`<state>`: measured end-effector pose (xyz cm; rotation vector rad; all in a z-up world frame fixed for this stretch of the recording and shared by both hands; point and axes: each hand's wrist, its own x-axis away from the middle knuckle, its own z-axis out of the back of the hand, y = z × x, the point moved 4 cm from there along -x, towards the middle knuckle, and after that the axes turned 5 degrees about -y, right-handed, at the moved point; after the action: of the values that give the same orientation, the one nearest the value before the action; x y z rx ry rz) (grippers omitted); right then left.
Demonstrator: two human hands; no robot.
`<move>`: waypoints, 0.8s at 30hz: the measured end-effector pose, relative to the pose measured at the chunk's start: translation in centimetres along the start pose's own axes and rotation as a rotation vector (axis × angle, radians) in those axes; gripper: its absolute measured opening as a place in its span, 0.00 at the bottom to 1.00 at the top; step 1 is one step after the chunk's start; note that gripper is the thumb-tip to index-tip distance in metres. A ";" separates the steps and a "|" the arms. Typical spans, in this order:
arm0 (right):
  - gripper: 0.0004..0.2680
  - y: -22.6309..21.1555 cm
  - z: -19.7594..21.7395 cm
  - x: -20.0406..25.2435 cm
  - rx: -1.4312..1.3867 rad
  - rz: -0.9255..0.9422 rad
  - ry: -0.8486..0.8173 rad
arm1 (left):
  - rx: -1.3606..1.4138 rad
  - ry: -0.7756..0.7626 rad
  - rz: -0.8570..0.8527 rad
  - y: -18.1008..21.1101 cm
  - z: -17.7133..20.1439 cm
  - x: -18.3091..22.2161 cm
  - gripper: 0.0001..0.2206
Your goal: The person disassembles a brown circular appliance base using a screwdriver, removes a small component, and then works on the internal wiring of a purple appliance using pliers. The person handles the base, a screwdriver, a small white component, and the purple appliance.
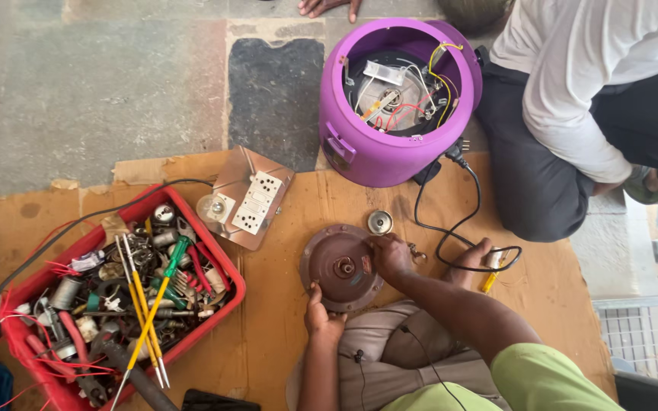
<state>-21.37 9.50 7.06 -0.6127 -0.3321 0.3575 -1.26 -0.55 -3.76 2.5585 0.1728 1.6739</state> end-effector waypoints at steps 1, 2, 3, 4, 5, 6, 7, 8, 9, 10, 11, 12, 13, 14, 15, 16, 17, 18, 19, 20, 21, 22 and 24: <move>0.08 0.2 -0.1 -0.1 0.000 0.040 0.013 | 0.016 0.013 0.000 0.0 0.1 -0.2 0.38; 0.07 0.4 -0.2 -0.2 0.001 0.080 0.026 | 0.033 0.026 -0.001 0.0 0.2 -0.3 0.37; 0.07 0.6 -0.3 -0.2 0.002 0.116 0.040 | 0.047 0.040 0.002 -0.1 0.3 -0.4 0.36; 0.08 0.8 -0.5 -0.4 0.001 0.117 0.025 | 0.052 0.037 0.004 -0.1 0.4 -0.5 0.36; 0.08 1.0 -0.6 -0.6 0.001 0.118 0.010 | 0.058 0.033 0.006 -0.1 0.4 -0.6 0.36; 0.08 1.1 -0.7 -0.8 0.000 0.119 -0.005 | 0.063 0.030 0.009 -0.2 0.4 -0.7 0.36; 0.08 1.1 -0.7 -0.9 -0.009 0.109 -0.003 | 0.069 0.030 0.011 -0.2 0.4 -0.7 0.36; 0.07 1.2 -0.7 -0.9 -0.019 0.100 -0.002 | 0.076 0.031 0.014 -0.2 0.4 -0.6 0.36; 0.07 1.3 -0.6 -0.8 -0.028 0.088 -0.001 | 0.081 0.032 0.019 -0.2 0.3 -0.6 0.36; 0.07 1.3 -0.6 -0.8 -0.022 0.077 -0.002 | 0.052 0.050 0.016 -0.1 0.3 -0.5 0.36; 0.07 1.4 -0.6 -0.7 -0.014 0.067 -0.004 | 0.025 0.067 0.013 -0.1 0.3 -0.4 0.36; 0.07 1.4 -0.7 -0.7 -0.007 0.057 -0.006 | -0.002 0.084 0.011 -0.1 0.3 -0.3 0.36; 0.07 1.3 -0.7 -0.5 -0.017 0.106 0.021 | 0.006 0.076 0.008 -0.1 0.2 -0.2 0.36; 0.07 1.2 -0.6 -0.3 -0.026 0.155 0.048 | 0.014 0.069 0.006 -0.1 0.1 0.0 0.36; 0.07 1.2 -0.5 -0.1 -0.036 0.205 0.075 | 0.023 0.061 0.003 -0.1 0.0 0.1 0.36; 0.06 1.3 -0.4 -0.2 -0.048 0.215 0.081 | 0.037 0.060 -0.003 0.0 -0.1 0.2 0.35; 0.06 1.4 -0.4 -0.1 -0.059 0.225 0.086 | 0.050 0.061 -0.008 0.0 -0.1 0.4 0.35; 0.06 1.4 -0.4 -0.1 -0.071 0.234 0.090 | 0.064 0.061 -0.013 0.1 -0.2 0.5 0.35; 0.06 1.3 -0.4 0.0 -0.075 0.232 0.097 | 0.067 0.047 -0.015 0.1 -0.3 0.6 0.35; 0.07 1.3 -0.4 0.0 -0.080 0.229 0.103 | 0.071 0.033 -0.018 0.0 -0.4 0.7 0.35; 0.07 1.1 -0.4 0.0 -0.085 0.226 0.112 | 0.072 0.018 -0.022 0.1 -0.5 0.7 0.35; 0.07 0.9 -0.4 0.1 -0.070 0.207 0.110 | 0.058 0.039 -0.020 0.1 -0.4 0.8 0.35; 0.07 0.3 -0.4 0.3 -0.041 0.169 0.111 | 0.027 0.078 -0.016 0.2 -0.3 0.9 0.35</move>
<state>-21.04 9.67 6.60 -0.6997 -0.1816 0.4774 -1.13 -0.60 -2.78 2.5047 0.2216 1.7792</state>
